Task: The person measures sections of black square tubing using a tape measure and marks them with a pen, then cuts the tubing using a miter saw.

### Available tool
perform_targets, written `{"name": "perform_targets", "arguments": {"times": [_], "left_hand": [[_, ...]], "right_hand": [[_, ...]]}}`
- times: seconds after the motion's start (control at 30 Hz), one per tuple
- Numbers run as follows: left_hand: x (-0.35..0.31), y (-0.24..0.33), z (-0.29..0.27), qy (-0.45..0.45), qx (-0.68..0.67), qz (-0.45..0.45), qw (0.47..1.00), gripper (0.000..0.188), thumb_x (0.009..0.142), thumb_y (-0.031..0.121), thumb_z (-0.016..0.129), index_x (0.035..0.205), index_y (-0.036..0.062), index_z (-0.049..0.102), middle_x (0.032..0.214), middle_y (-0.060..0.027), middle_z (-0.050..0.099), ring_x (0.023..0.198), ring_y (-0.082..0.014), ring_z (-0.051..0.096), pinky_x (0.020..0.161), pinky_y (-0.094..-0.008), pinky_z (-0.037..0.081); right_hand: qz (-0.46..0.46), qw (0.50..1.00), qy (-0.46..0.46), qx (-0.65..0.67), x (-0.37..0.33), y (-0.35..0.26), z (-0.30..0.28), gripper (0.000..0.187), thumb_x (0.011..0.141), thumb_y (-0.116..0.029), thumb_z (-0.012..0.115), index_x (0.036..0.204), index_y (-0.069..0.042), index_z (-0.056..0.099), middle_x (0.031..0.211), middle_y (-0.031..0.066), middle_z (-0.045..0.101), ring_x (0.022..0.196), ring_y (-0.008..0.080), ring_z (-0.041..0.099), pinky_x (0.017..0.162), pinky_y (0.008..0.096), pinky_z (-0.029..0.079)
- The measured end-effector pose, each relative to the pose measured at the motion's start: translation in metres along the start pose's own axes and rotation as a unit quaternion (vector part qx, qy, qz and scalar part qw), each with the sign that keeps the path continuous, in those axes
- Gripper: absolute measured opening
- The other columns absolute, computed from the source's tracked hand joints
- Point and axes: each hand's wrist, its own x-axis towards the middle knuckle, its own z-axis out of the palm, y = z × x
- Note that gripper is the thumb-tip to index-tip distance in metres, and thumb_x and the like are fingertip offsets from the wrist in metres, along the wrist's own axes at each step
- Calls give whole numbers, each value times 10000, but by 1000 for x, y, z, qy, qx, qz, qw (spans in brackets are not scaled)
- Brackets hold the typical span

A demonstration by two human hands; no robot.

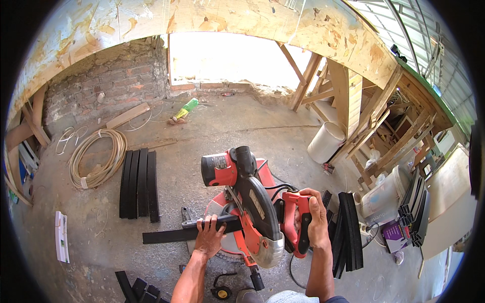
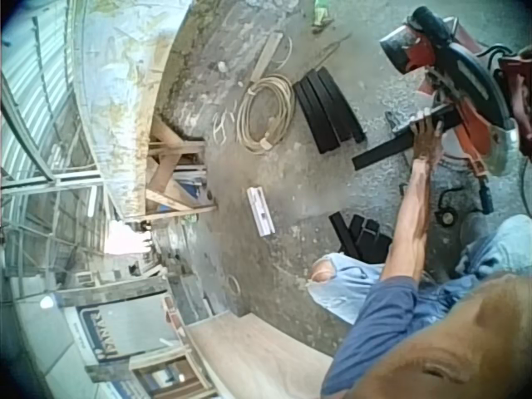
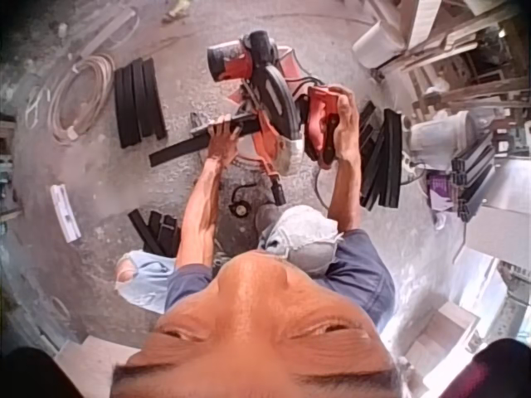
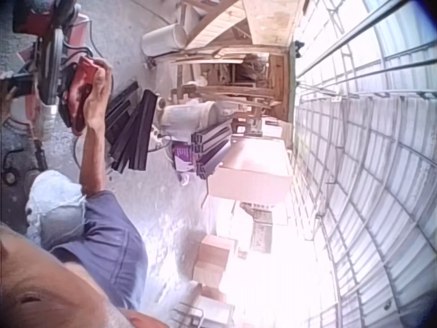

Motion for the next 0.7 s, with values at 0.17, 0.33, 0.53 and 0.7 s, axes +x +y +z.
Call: {"name": "perform_targets", "arguments": {"times": [0.17, 0.33, 0.53, 0.7], "left_hand": [[-1, -3, -1, -2, 8, 0, 1000, 445, 893, 341, 699, 1309, 193, 653, 1416, -159, 419, 1352, -342, 358, 1091, -577, 222], [0, -1, 1, -5, -2, -2, 1000, 452, 891, 340, 705, 1314, 192, 647, 1411, -159, 421, 1351, -343, 361, 1089, -575, 222], [0, 0, 0, -6, 1, -3, 1000, 456, 884, 337, 713, 1309, 185, 648, 1402, -160, 421, 1348, -346, 359, 1091, -579, 228], [1, 0, -2, -4, 2, -2, 1000, 455, 880, 347, 717, 1301, 185, 656, 1395, -154, 425, 1350, -347, 357, 1092, -579, 234]], "right_hand": [[-3, 1000, -1, 1, 0, 2, 1, 479, 1085, -510, 367, 1250, -92, 533, 708, 6, 565, 558, 66, 524, 514, 220, 439], [-2, 1000, -2, -3, -1, 3, -2, 488, 1083, -518, 368, 1252, -90, 531, 708, 5, 564, 557, 67, 522, 515, 220, 436], [-5, 1000, -8, -5, -1, 3, -2, 504, 1079, -530, 366, 1253, -86, 530, 708, 3, 562, 564, 63, 520, 522, 219, 437], [-2, 1000, -7, -2, -1, 3, -2, 510, 1079, -533, 360, 1253, -84, 529, 713, 1, 562, 570, 60, 522, 529, 217, 439]]}}
